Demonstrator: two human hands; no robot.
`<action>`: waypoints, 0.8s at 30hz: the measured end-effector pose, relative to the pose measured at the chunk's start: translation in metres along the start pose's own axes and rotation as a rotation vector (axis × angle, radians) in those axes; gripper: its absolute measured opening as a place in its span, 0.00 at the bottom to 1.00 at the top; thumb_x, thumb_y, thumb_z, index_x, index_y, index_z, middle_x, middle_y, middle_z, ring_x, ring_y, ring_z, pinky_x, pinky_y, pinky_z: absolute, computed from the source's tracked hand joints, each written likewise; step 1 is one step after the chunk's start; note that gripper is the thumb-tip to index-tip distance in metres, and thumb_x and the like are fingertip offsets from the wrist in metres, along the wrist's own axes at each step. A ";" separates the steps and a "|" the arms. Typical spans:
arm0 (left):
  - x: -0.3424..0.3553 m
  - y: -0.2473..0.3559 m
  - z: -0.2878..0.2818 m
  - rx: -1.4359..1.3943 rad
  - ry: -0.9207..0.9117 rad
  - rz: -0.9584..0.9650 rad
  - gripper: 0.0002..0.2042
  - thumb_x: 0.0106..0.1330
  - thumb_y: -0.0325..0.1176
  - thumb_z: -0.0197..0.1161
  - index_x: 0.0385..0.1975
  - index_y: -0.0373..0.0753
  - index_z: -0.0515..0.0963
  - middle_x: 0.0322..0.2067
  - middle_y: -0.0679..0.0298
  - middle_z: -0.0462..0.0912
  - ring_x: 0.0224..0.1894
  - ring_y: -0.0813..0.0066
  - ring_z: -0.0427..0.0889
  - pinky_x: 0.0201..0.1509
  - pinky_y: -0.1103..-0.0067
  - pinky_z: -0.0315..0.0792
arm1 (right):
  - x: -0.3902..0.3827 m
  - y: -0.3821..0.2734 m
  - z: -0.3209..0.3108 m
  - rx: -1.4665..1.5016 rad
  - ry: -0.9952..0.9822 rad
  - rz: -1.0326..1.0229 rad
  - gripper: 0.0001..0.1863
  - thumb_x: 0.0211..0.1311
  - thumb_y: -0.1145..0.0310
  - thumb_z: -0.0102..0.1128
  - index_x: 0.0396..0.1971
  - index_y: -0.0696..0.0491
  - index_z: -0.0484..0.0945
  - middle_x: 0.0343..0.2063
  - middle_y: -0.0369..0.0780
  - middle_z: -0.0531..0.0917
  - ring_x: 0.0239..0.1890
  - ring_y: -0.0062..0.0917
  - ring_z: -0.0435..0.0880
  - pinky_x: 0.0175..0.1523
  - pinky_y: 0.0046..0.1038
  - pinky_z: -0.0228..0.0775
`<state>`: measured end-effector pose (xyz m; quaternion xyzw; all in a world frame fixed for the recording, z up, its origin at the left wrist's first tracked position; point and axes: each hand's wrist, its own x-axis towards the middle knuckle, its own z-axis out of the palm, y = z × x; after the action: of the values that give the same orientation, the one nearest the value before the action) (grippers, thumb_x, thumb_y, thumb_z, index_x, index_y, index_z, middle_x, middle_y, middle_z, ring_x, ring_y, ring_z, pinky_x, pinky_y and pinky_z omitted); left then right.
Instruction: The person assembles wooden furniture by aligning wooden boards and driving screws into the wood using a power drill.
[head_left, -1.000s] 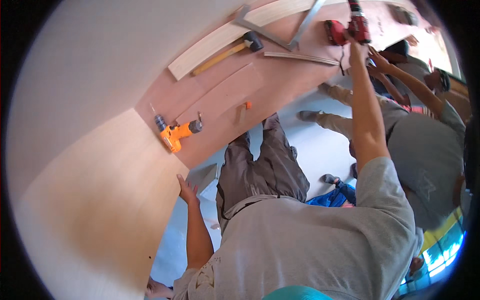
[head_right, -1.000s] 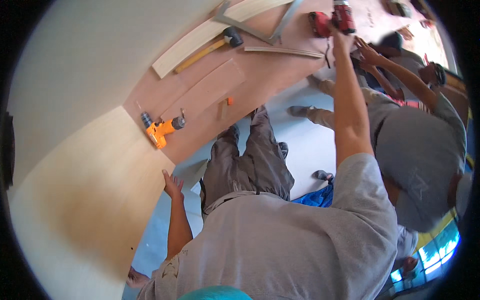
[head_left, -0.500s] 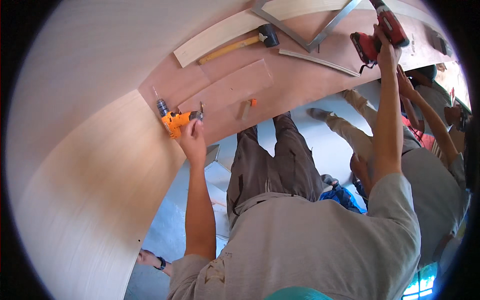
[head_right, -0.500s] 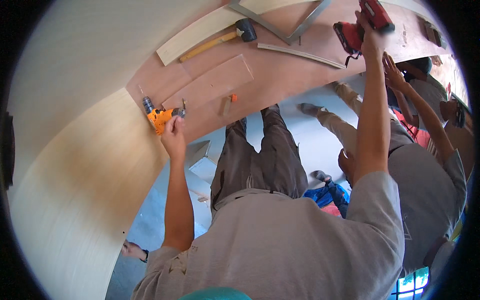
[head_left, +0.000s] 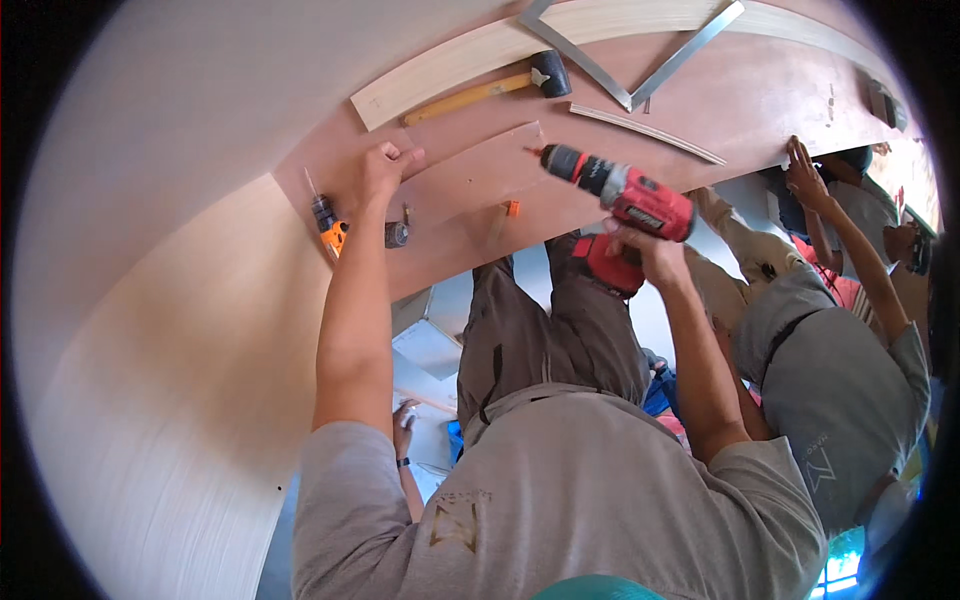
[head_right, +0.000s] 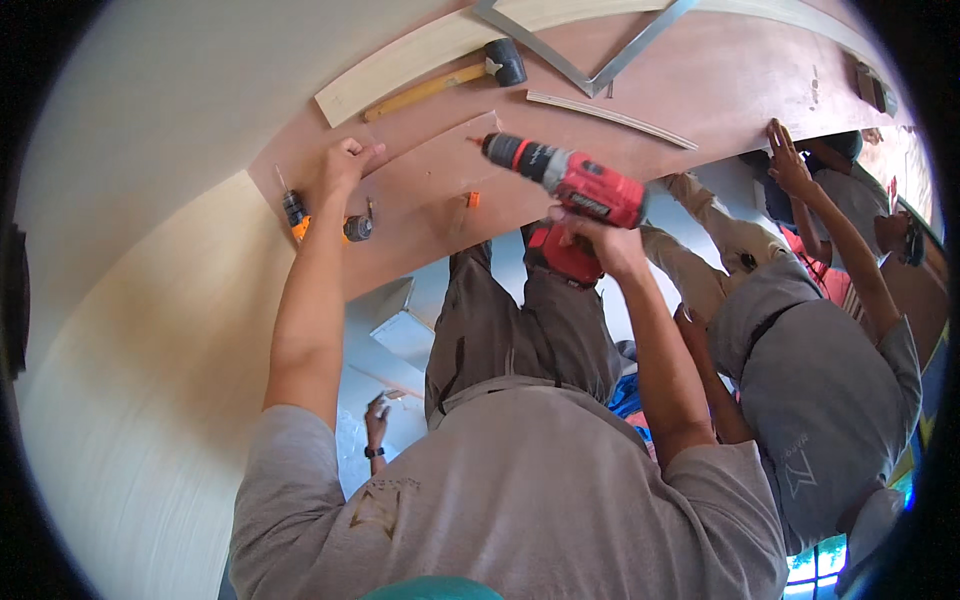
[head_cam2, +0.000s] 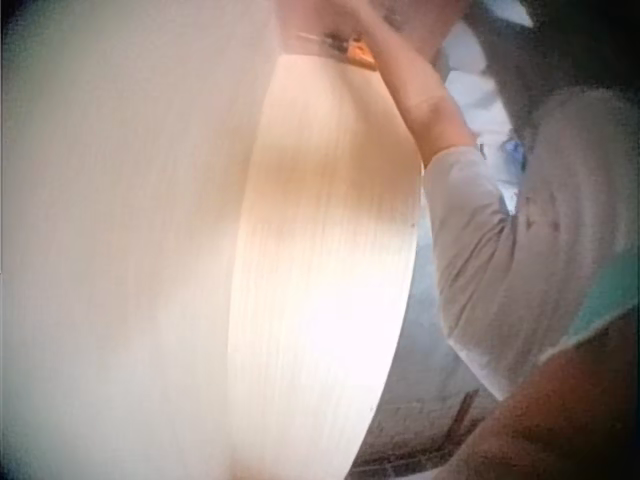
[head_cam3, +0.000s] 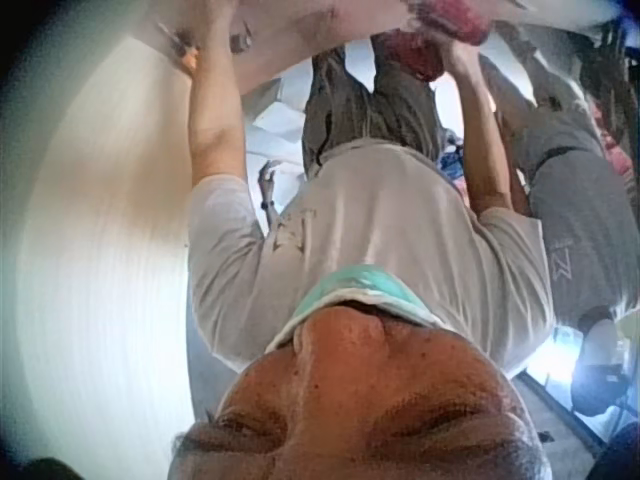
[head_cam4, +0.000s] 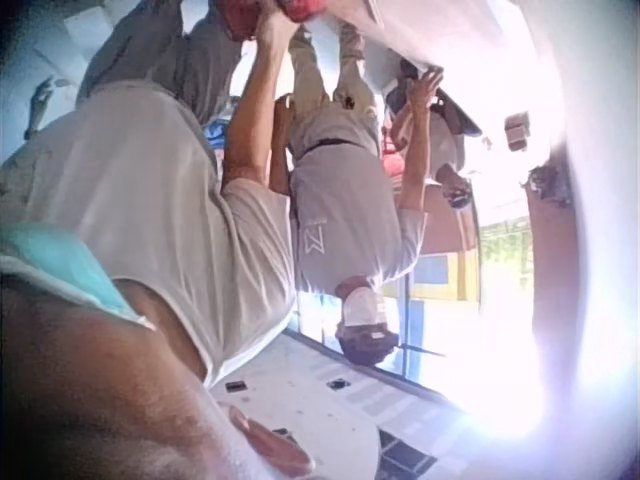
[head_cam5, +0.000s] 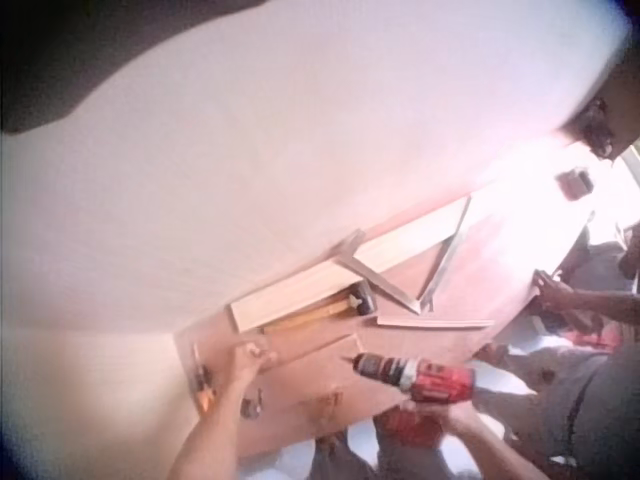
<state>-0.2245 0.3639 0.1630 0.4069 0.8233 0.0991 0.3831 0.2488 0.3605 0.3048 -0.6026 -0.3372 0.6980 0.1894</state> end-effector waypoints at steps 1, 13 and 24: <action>0.003 -0.002 0.000 0.012 -0.013 0.007 0.25 0.58 0.51 0.86 0.21 0.38 0.78 0.18 0.68 0.78 0.23 0.80 0.71 0.27 0.73 0.68 | -0.002 -0.001 0.009 -0.051 -0.021 -0.004 0.09 0.60 0.69 0.79 0.37 0.54 0.88 0.23 0.37 0.87 0.24 0.20 0.83 0.34 0.26 0.70; 0.001 -0.019 -0.021 -0.092 -0.117 0.156 0.16 0.68 0.40 0.80 0.35 0.35 0.82 0.28 0.63 0.84 0.31 0.74 0.80 0.35 0.71 0.77 | 0.085 -0.047 0.116 -0.019 -0.271 0.071 0.08 0.63 0.71 0.75 0.34 0.53 0.82 0.19 0.33 0.78 0.15 0.19 0.74 0.23 0.25 0.65; -0.208 0.128 -0.183 -1.086 0.186 0.782 0.22 0.81 0.37 0.63 0.70 0.35 0.73 0.51 0.45 0.86 0.44 0.58 0.87 0.46 0.66 0.83 | 0.121 -0.049 0.142 -0.234 -0.230 0.123 0.08 0.61 0.71 0.75 0.33 0.52 0.81 0.18 0.33 0.78 0.16 0.18 0.75 0.23 0.25 0.68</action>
<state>-0.2002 0.3188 0.4642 0.4145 0.4785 0.6648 0.3965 0.0796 0.4414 0.2590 -0.5565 -0.3981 0.7284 0.0350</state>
